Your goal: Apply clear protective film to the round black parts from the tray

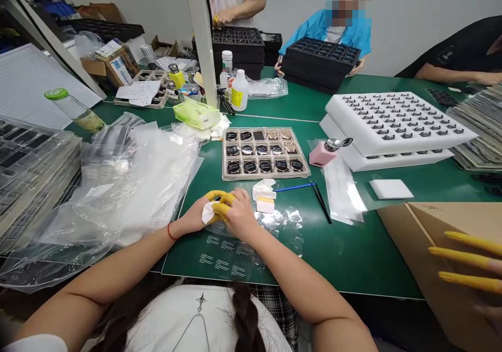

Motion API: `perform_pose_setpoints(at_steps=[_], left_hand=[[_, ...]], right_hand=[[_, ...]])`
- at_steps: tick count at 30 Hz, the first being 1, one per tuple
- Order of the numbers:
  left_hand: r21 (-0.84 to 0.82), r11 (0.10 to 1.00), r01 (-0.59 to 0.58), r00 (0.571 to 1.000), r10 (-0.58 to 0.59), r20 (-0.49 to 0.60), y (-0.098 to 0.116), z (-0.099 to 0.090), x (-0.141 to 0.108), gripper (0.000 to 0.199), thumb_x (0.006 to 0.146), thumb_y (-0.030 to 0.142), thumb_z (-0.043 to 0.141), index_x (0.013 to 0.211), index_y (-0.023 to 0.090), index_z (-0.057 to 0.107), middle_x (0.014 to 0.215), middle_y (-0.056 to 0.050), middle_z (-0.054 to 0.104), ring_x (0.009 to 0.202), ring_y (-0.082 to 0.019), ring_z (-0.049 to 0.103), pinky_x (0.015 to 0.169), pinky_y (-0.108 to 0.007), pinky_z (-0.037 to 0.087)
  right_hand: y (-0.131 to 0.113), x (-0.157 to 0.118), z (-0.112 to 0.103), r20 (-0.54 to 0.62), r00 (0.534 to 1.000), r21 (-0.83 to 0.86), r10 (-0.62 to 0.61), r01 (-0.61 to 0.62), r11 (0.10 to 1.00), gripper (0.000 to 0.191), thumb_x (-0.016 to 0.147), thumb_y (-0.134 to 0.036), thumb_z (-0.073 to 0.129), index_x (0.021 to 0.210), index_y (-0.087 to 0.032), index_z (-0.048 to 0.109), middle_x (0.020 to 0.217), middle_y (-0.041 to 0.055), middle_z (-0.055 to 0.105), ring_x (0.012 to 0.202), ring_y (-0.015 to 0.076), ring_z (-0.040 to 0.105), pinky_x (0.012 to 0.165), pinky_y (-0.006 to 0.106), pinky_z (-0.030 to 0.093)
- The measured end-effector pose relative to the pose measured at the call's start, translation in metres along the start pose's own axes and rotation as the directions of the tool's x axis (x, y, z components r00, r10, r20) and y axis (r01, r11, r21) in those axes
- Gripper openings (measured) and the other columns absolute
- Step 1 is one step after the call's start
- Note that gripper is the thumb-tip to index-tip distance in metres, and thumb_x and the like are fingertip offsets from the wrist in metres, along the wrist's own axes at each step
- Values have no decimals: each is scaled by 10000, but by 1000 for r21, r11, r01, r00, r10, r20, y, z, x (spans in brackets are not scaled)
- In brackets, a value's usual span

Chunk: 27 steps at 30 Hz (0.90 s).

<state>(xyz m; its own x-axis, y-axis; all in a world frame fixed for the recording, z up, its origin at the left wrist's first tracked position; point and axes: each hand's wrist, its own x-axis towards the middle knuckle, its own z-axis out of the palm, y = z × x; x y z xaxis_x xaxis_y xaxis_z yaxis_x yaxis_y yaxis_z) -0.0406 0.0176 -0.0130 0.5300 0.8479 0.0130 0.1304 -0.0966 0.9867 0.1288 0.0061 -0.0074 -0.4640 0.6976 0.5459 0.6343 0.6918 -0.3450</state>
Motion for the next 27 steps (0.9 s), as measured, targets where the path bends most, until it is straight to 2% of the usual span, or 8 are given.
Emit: perform_pose_setpoints(at_steps=[3,6,10,14,18,20,23,27], left_hand=[[-91,995,31,999,-34,-38,-4,2,1,492,719,299,699,1147,182,486,1084,-81,607,929,-206,606,819,-328,495],[-177,981,78,997,-78,4,-6,1,0,549,732,288,688,1204,179,429,1018,-76,631,853,-189,629,752,-312,512],[-53,999,0,1000,1,20,-3,-2,-1,459,724,271,694,1134,173,513,1102,-92,614,936,-210,619,818,-321,500],[-154,985,76,995,-85,-56,-3,1,0,474,714,286,709,1124,186,493,1001,-62,648,894,-214,651,817,-355,518],[-298,954,38,993,-69,-94,-6,2,-1,476,777,272,653,1172,212,394,1021,-71,649,986,-228,651,904,-398,495],[-293,956,-33,990,-8,-138,-6,-1,-1,454,802,257,623,1174,225,365,1130,-93,605,1098,-233,600,956,-408,466],[-253,961,-111,978,61,-199,-7,-3,0,446,800,242,621,1159,233,357,1256,-100,506,1212,-238,510,991,-407,447],[-222,970,-97,982,56,-182,-9,-2,-1,432,817,263,597,1172,221,354,1271,-110,472,1160,-229,544,1000,-426,441]], right_hand=[[7,0,0,-78,995,-3,60,-60,998,190,855,-202,527,906,-293,686,852,32,631,860,205,457,841,401,333],[4,-5,-1,-67,998,14,17,-16,1000,181,857,-201,531,893,-297,680,832,18,632,854,194,466,879,403,324],[-2,-3,5,-13,999,-20,-34,34,999,202,859,-172,503,882,-286,668,837,18,642,880,198,477,918,408,306],[20,12,2,-72,975,5,209,-209,978,139,867,-261,509,872,-240,646,839,45,643,858,219,496,810,394,353],[38,18,-15,-143,878,108,457,-445,889,191,851,-290,510,997,-217,608,950,75,640,944,252,509,842,421,385],[35,18,-21,-67,850,178,523,-505,844,199,842,-284,499,989,-217,615,990,80,639,979,255,519,864,427,396],[23,16,-19,167,805,293,569,-592,751,159,810,-268,511,886,-214,639,930,65,653,912,229,567,826,395,436],[12,16,-7,313,751,369,582,-660,654,134,763,-224,512,819,-203,631,848,30,654,825,188,582,766,342,453]])
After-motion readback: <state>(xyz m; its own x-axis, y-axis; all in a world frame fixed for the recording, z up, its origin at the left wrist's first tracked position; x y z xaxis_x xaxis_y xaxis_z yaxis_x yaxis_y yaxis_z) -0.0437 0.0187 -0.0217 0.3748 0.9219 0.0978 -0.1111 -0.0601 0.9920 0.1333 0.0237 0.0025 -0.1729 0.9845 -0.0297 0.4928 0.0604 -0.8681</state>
